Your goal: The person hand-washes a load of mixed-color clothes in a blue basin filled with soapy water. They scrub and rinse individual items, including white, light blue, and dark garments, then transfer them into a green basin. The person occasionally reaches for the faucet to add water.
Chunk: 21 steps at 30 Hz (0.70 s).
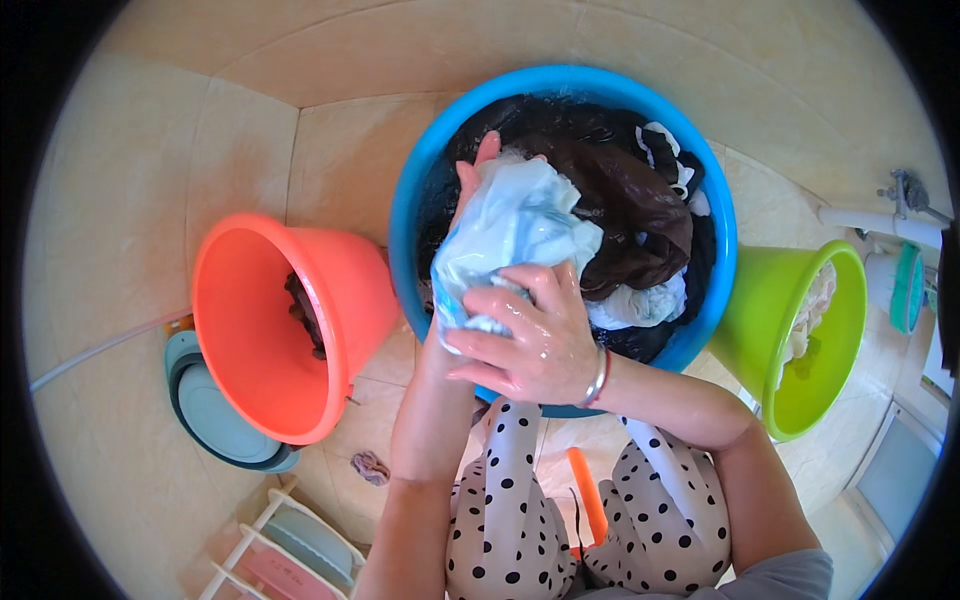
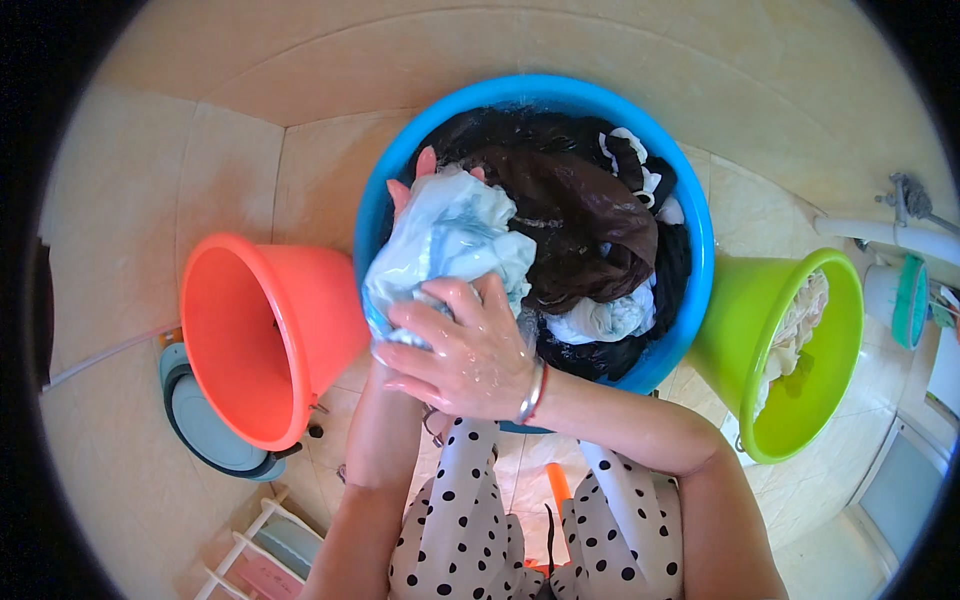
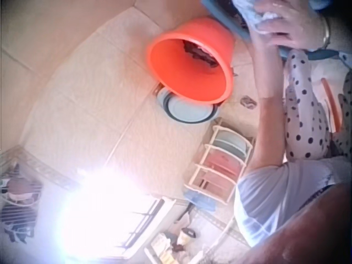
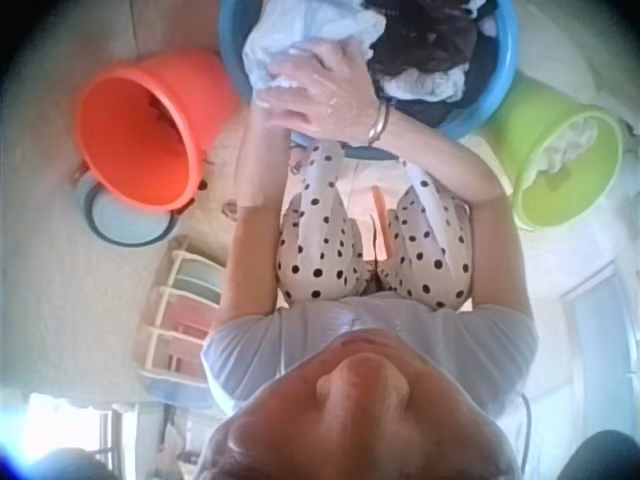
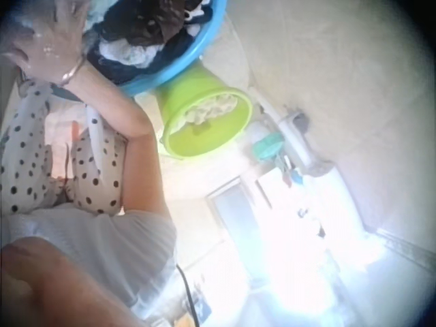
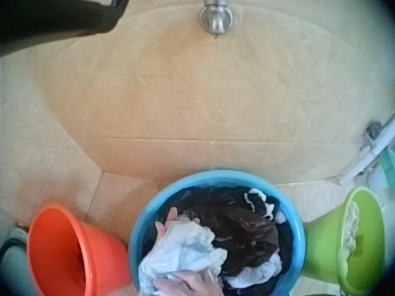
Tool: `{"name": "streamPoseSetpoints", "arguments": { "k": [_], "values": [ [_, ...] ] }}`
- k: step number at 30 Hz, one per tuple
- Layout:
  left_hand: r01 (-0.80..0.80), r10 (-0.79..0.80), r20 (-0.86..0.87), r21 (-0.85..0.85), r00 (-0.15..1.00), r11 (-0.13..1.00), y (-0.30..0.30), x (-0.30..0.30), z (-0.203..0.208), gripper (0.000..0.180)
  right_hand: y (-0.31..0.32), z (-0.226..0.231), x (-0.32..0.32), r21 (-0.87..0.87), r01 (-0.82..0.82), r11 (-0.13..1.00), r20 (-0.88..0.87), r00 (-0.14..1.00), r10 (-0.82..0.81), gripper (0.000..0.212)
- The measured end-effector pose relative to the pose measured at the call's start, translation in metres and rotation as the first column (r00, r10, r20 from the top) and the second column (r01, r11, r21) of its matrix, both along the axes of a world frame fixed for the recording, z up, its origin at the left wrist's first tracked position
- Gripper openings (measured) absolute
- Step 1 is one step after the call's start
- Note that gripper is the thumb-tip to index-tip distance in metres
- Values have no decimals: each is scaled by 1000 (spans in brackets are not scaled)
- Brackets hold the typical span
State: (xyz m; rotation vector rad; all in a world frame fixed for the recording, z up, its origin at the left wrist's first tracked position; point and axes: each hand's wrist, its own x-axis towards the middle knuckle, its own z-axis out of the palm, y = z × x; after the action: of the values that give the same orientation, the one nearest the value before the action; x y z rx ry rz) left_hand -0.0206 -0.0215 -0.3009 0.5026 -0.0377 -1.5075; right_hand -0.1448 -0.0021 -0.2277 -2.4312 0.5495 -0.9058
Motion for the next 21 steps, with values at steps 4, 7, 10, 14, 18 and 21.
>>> {"name": "streamPoseSetpoints", "arguments": {
  "k": [4,7,10,14,18,21],
  "values": [
    [-22,21,21,51,1000,998,4,-8,-7,58,-13,-13,21,37,127,991,120,984,-131,45],
    [-57,57,-2,45,998,997,14,-7,-19,54,-23,-13,25,64,148,987,150,976,-157,45],
    [-82,82,-50,7,995,997,19,-11,-39,50,-39,-28,31,100,150,984,284,943,-173,28],
    [-134,112,-176,-117,978,984,39,-7,-80,45,-49,-44,39,237,120,964,306,933,-191,15],
    [-215,132,258,324,957,921,31,-6,-45,40,-68,-93,25,448,247,859,85,945,-316,14],
    [-302,67,481,430,874,851,35,2,-33,38,-88,-133,3,419,470,776,-136,878,-459,21]
  ]
}}
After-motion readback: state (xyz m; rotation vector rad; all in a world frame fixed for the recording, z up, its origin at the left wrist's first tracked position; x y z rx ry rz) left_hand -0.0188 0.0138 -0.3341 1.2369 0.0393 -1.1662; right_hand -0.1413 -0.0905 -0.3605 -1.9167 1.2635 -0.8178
